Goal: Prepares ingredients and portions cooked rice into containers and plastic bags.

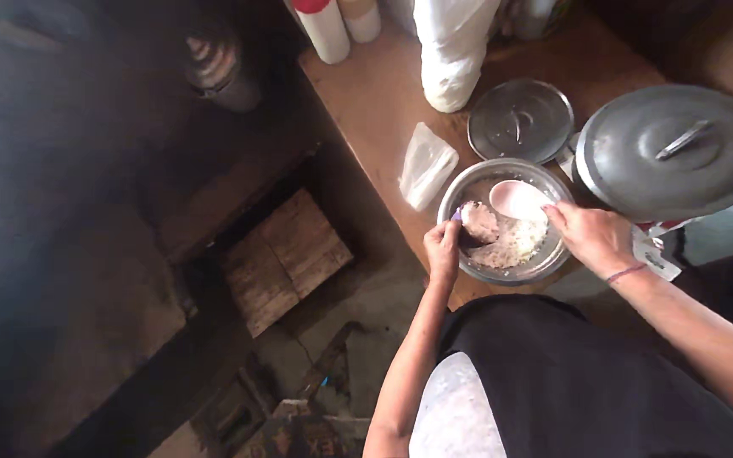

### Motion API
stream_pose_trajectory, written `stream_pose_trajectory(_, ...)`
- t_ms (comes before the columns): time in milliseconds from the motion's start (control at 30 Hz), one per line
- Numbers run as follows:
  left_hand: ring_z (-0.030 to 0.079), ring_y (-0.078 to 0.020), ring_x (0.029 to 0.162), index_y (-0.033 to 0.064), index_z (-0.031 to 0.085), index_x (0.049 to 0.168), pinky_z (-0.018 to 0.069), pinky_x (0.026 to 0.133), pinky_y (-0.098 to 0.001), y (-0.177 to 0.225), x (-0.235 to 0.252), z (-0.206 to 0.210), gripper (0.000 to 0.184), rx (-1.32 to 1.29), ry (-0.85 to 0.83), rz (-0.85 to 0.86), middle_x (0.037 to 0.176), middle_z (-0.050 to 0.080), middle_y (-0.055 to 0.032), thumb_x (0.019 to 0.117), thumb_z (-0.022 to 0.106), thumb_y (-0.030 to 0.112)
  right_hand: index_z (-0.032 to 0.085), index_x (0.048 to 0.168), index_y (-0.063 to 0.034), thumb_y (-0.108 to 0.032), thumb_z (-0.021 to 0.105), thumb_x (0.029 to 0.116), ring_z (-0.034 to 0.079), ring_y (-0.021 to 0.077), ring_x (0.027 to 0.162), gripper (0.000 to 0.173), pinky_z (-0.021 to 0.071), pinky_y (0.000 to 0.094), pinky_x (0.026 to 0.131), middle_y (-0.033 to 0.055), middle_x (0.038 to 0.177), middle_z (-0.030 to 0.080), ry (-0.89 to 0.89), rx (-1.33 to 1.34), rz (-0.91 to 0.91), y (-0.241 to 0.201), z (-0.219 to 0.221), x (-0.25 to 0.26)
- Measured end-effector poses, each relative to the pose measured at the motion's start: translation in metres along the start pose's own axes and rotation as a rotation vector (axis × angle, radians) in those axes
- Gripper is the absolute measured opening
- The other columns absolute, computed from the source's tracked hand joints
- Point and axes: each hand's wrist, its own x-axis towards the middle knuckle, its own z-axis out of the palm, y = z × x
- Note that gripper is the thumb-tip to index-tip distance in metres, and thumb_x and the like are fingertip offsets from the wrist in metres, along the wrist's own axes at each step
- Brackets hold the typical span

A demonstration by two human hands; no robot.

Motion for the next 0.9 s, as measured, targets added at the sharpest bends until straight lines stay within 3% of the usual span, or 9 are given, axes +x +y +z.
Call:
stream_pose_trajectory(100, 0.051, 0.0000, 0.058, 0.0058, 0.062, 0.078, 0.0445, 0.057, -0.0193, 0.002, 0.001, -0.011, 0.032, 0.068, -0.109, -0.041, 0.065, 0.056, 0.0060, 0.1040, 0.044, 0.013, 0.069, 0.106, 0.0086, -0.036, 0.052, 0.1075, 0.060, 0.0588, 0.108, 0.048, 0.0434, 0.0737, 0.087, 0.0360, 0.107, 0.066, -0.049, -0.095, 0.015, -0.001, 0.009, -0.004)
stream_pose_trajectory(200, 0.061, -0.0124, 0.088, -0.0066, 0.067, 0.105, 0.0545, 0.080, -0.0292, 0.008, -0.002, -0.011, 0.032, 0.254, -0.291, 0.013, 0.100, 0.061, -0.0114, 0.1065, 0.041, 0.013, 0.071, 0.116, 0.0052, -0.031, 0.067, 0.0996, 0.048, 0.0612, 0.126, 0.040, 0.0284, 0.0819, 0.100, 0.0366, 0.130, 0.058, 0.093, 0.039, -0.118, -0.016, 0.021, -0.010)
stream_pose_trajectory(333, 0.064, -0.0257, 0.101, -0.0094, 0.066, 0.121, 0.0543, 0.089, -0.0354, 0.014, -0.006, -0.003, 0.029, 0.462, -0.396, 0.134, 0.118, 0.060, -0.0273, 0.1034, 0.048, 0.004, 0.072, 0.112, 0.0032, -0.023, 0.057, 0.1047, 0.066, 0.0258, 0.099, 0.031, 0.0535, 0.0430, 0.089, 0.0184, 0.111, 0.069, 0.046, 0.652, -0.075, -0.065, 0.031, -0.022)
stream_pose_trajectory(400, 0.068, -0.0340, 0.097, -0.0107, 0.068, 0.118, 0.0570, 0.086, -0.0430, 0.018, -0.009, -0.003, 0.026, 0.604, -0.449, 0.280, 0.114, 0.063, -0.0300, 0.0992, 0.054, 0.000, 0.066, 0.109, 0.0007, -0.025, 0.057, 0.1047, 0.065, 0.0113, 0.077, 0.028, 0.0562, 0.0286, 0.068, 0.0070, 0.094, 0.066, -0.046, 1.078, 0.154, -0.085, 0.042, -0.019)
stream_pose_trajectory(467, 0.072, -0.0384, 0.089, -0.0084, 0.071, 0.114, 0.0602, 0.075, -0.0477, 0.019, -0.008, -0.005, 0.023, 0.763, -0.468, 0.448, 0.109, 0.067, -0.0295, 0.0957, 0.060, 0.000, 0.061, 0.103, -0.0046, -0.024, 0.056, 0.1059, 0.067, 0.0107, 0.069, 0.020, 0.0573, 0.0283, 0.058, 0.0028, 0.084, 0.067, -0.089, 1.349, 0.348, -0.097, 0.046, -0.016)
stream_pose_trajectory(567, 0.074, -0.0363, 0.085, -0.0049, 0.073, 0.114, 0.0615, 0.070, -0.0454, 0.014, -0.006, -0.012, 0.023, 0.886, -0.512, 0.608, 0.104, 0.070, -0.0251, 0.0928, 0.064, -0.001, 0.061, 0.098, -0.0066, -0.019, 0.049, 0.1078, 0.069, 0.0121, 0.069, 0.020, 0.0585, 0.0296, 0.058, 0.0021, 0.081, 0.069, -0.091, 1.462, 0.457, -0.101, 0.049, -0.016)
stream_pose_trajectory(700, 0.073, -0.0257, 0.076, 0.0018, 0.078, 0.091, 0.0613, 0.066, -0.0354, 0.028, 0.011, -0.023, 0.009, 0.740, -0.321, 0.839, 0.087, 0.072, -0.0161, 0.0856, 0.076, 0.009, 0.061, 0.094, -0.0081, -0.013, 0.042, 0.1069, 0.070, 0.0105, 0.071, 0.024, 0.0612, 0.0283, 0.064, -0.0013, 0.079, 0.070, -0.029, 1.461, 0.391, -0.091, 0.054, -0.013)
stream_pose_trajectory(800, 0.069, -0.0345, 0.094, 0.0098, 0.081, 0.094, 0.0579, 0.078, -0.0452, 0.037, 0.055, -0.044, 0.018, 0.947, -0.142, 0.587, 0.100, 0.072, -0.0186, 0.0901, 0.075, 0.026, 0.057, 0.091, -0.0104, -0.009, 0.041, 0.0992, 0.070, 0.0119, 0.076, 0.018, 0.0625, 0.0312, 0.073, -0.0025, 0.081, 0.067, 0.061, 1.460, 0.304, -0.074, 0.058, -0.008)
stream_pose_trajectory(900, 0.041, -0.0519, 0.138, 0.0206, 0.078, 0.117, 0.0362, 0.108, -0.0641, 0.010, 0.110, -0.060, 0.025, 1.228, -0.371, 0.205, 0.150, 0.047, -0.0269, 0.0971, 0.065, 0.030, 0.055, 0.090, -0.0138, -0.011, 0.036, 0.0958, 0.070, 0.0108, 0.074, 0.020, 0.0617, 0.0306, 0.074, -0.0046, 0.079, 0.069, 0.122, 1.536, 0.190, -0.069, 0.047, 0.004)
